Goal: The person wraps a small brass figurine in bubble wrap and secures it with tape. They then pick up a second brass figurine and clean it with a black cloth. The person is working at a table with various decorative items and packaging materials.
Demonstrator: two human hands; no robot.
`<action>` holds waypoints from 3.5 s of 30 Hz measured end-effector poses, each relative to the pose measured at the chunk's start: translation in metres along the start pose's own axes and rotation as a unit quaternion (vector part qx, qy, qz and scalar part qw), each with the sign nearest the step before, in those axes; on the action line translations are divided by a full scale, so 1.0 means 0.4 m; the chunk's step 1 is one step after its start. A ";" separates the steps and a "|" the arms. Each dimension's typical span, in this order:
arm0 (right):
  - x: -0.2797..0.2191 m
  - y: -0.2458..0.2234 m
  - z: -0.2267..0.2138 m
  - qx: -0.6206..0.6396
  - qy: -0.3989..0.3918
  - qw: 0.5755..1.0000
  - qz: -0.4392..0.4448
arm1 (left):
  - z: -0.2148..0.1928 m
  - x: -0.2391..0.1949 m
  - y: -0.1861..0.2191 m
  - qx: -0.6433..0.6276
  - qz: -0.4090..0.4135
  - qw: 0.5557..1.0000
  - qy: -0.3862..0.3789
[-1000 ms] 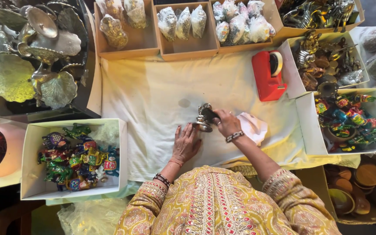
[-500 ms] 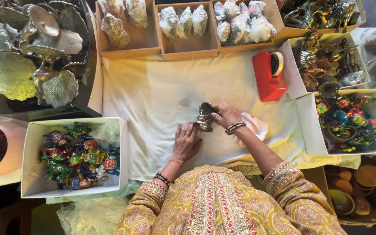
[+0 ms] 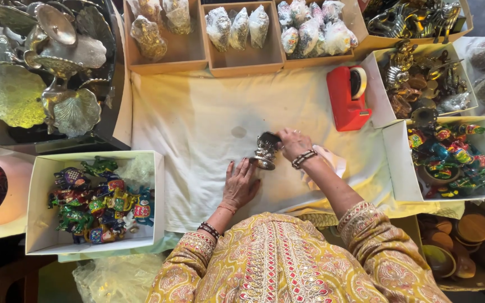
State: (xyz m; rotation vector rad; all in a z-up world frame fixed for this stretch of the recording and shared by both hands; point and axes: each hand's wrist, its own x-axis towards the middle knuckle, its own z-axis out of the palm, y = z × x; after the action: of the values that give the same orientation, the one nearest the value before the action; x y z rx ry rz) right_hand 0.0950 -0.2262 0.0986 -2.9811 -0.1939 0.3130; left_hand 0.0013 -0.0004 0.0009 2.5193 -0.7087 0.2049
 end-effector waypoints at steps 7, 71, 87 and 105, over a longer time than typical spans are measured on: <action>0.034 -0.088 -0.037 0.064 0.035 0.978 -0.197 | 0.011 -0.007 -0.005 -0.005 -0.008 1.000 -0.005; -0.089 -0.042 0.091 0.195 0.203 0.960 -0.017 | -0.111 0.202 0.015 -0.145 -0.104 0.978 0.110; -0.060 -0.030 0.126 0.147 0.176 0.972 0.042 | -0.049 0.147 -0.001 -0.158 -0.191 0.969 0.021; -0.026 -0.026 0.124 0.147 0.148 0.978 0.023 | -0.035 0.167 -0.043 -0.178 -0.209 0.961 -0.042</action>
State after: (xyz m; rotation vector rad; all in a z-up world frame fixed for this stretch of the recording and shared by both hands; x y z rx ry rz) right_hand 0.0732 -0.2115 0.0540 -2.6963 -0.0420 -0.0929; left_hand 0.0671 -0.0102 0.0234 2.2703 -0.2046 -0.1663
